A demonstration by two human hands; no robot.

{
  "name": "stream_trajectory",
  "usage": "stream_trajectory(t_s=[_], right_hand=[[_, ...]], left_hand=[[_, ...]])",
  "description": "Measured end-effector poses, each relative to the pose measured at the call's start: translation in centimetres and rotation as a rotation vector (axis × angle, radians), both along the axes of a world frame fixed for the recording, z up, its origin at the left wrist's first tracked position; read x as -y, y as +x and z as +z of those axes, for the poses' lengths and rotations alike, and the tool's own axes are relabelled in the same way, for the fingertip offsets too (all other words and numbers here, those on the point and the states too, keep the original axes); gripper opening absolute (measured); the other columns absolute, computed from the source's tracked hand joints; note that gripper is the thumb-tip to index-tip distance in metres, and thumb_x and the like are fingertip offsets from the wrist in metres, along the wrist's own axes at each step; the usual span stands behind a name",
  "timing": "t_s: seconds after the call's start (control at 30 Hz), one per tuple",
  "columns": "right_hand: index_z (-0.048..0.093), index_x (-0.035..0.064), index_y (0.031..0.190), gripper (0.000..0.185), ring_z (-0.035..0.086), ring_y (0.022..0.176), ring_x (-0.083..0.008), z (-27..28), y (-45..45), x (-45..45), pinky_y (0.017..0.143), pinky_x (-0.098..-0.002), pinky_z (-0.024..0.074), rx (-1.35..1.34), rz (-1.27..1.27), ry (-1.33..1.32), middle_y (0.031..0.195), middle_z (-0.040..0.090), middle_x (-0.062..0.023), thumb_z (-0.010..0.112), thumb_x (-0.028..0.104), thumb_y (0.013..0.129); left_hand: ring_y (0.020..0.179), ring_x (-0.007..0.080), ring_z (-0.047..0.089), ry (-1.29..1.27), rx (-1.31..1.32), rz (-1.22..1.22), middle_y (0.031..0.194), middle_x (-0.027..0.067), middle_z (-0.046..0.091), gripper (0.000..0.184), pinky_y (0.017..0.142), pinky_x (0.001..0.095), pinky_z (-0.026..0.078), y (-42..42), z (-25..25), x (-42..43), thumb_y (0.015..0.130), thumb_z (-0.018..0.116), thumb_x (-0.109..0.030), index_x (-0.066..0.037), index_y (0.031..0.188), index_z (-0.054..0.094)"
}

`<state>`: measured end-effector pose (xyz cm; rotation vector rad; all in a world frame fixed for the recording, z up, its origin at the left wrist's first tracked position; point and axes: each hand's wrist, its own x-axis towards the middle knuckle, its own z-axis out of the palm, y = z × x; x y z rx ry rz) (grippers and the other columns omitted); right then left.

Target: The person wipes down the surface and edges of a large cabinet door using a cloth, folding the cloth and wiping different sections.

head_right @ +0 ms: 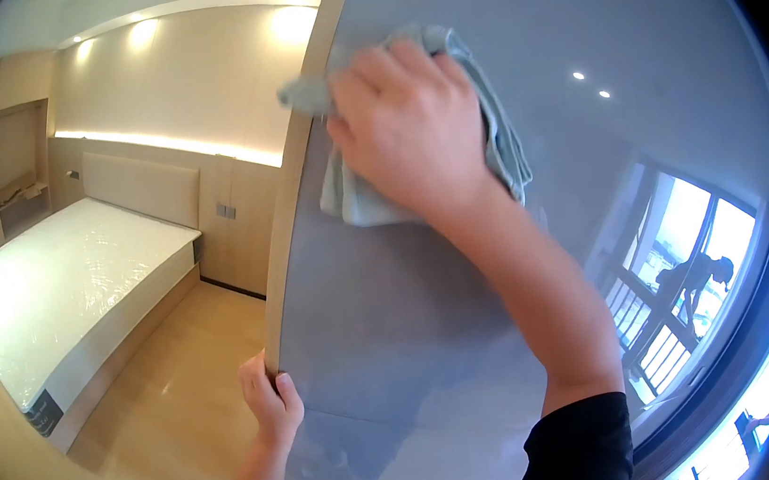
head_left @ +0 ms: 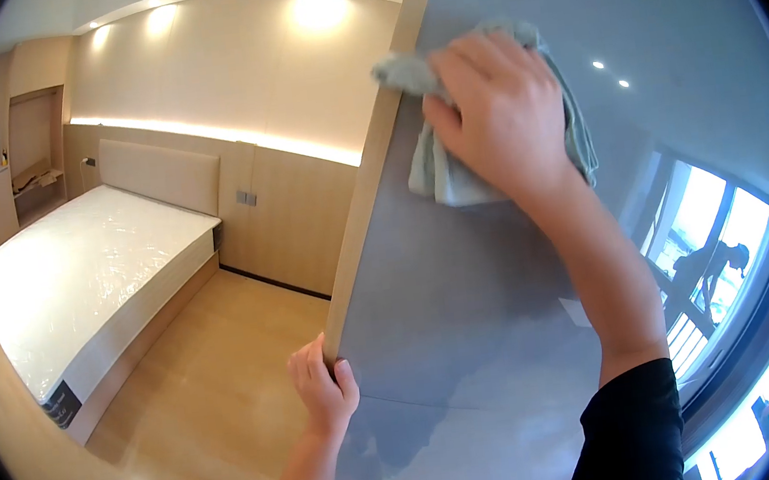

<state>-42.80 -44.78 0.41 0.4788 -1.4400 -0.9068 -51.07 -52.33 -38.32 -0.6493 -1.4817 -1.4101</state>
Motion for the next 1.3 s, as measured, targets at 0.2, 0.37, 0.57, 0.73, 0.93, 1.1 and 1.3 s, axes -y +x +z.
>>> stream_trajectory(t_s=[0.2, 0.37, 0.57, 0.73, 0.93, 1.1, 1.3], right_hand=[[0.067, 0.0054, 0.086, 0.017, 0.064, 0.086, -0.0322, 7.5, -1.8, 0.7, 0.075, -0.0450, 0.0513, -0.264, -0.061, -0.128, 0.090, 0.066, -0.0095, 0.067, 0.021, 0.079], [0.061, 0.0118, 0.069, 0.014, 0.062, 0.076, -0.0215, 4.3, -2.0, 1.0, 0.065, -0.0374, 0.0497, -0.135, -0.069, -0.113, 0.077, 0.059, -0.0015, 0.072, 0.021, 0.067], [0.060, 0.0093, 0.068, 0.017, 0.064, 0.075, -0.0290, 5.4, -1.6, -0.1, 0.064, -0.0428, 0.0512, -0.188, -0.090, -0.077, 0.076, 0.061, -0.0053, 0.070, 0.023, 0.072], [0.062, 0.0045, 0.074, 0.015, 0.063, 0.082, -0.0343, 6.8, -0.6, 1.4, 0.072, -0.0456, 0.0512, -0.256, -0.046, -0.163, 0.083, 0.064, -0.0126, 0.065, 0.019, 0.078], [0.061, 0.0106, 0.070, 0.016, 0.065, 0.077, -0.0275, 4.7, -1.8, 0.6, 0.068, -0.0426, 0.0522, -0.121, 0.004, 0.072, 0.078, 0.063, -0.0066, 0.069, 0.024, 0.074], [0.063, 0.0017, 0.078, 0.017, 0.063, 0.085, -0.0384, 7.3, -0.8, 1.8, 0.074, -0.0490, 0.0512, -0.239, -0.136, -0.222, 0.086, 0.065, -0.0171, 0.063, 0.018, 0.080], [0.063, 0.0090, 0.076, 0.016, 0.064, 0.078, -0.0288, 3.1, -1.8, 0.1, 0.067, -0.0428, 0.0519, -0.119, -0.049, -0.016, 0.081, 0.064, -0.0069, 0.070, 0.024, 0.074]], left_hand=[[0.089, 0.0328, 0.054, -0.009, -0.005, 0.019, 0.101, 0.0152, 0.060, 0.038, 0.080, 0.0446, 0.041, 0.1, -0.4, 0.4, 0.098, 0.050, -0.029, 0.000, 0.122, 0.055], [0.090, 0.0316, 0.054, -0.037, 0.007, 0.048, 0.101, 0.0139, 0.060, 0.038, 0.084, 0.0459, 0.038, 0.0, -0.4, 0.0, 0.097, 0.050, -0.028, -0.001, 0.122, 0.055], [0.092, 0.0306, 0.054, -0.063, -0.006, 0.079, 0.102, 0.0123, 0.061, 0.036, 0.089, 0.0456, 0.037, -0.2, 0.0, 1.0, 0.096, 0.050, -0.028, -0.001, 0.120, 0.056], [0.093, 0.0306, 0.054, -0.052, 0.001, 0.086, 0.102, 0.0119, 0.061, 0.036, 0.090, 0.0457, 0.036, 0.2, 0.5, 0.6, 0.097, 0.050, -0.029, -0.001, 0.118, 0.056], [0.093, 0.0310, 0.053, -0.032, 0.008, 0.052, 0.102, 0.0121, 0.061, 0.036, 0.092, 0.0466, 0.036, 0.3, 0.1, 1.0, 0.096, 0.051, -0.029, -0.001, 0.118, 0.057], [0.095, 0.0305, 0.053, -0.055, 0.026, 0.060, 0.102, 0.0115, 0.061, 0.035, 0.092, 0.0474, 0.036, 0.6, 0.2, 0.9, 0.096, 0.052, -0.028, -0.001, 0.117, 0.057], [0.094, 0.0296, 0.053, -0.029, 0.010, 0.075, 0.101, 0.0102, 0.062, 0.035, 0.092, 0.0470, 0.036, 0.4, 0.4, 0.2, 0.097, 0.051, -0.030, -0.002, 0.116, 0.058]])
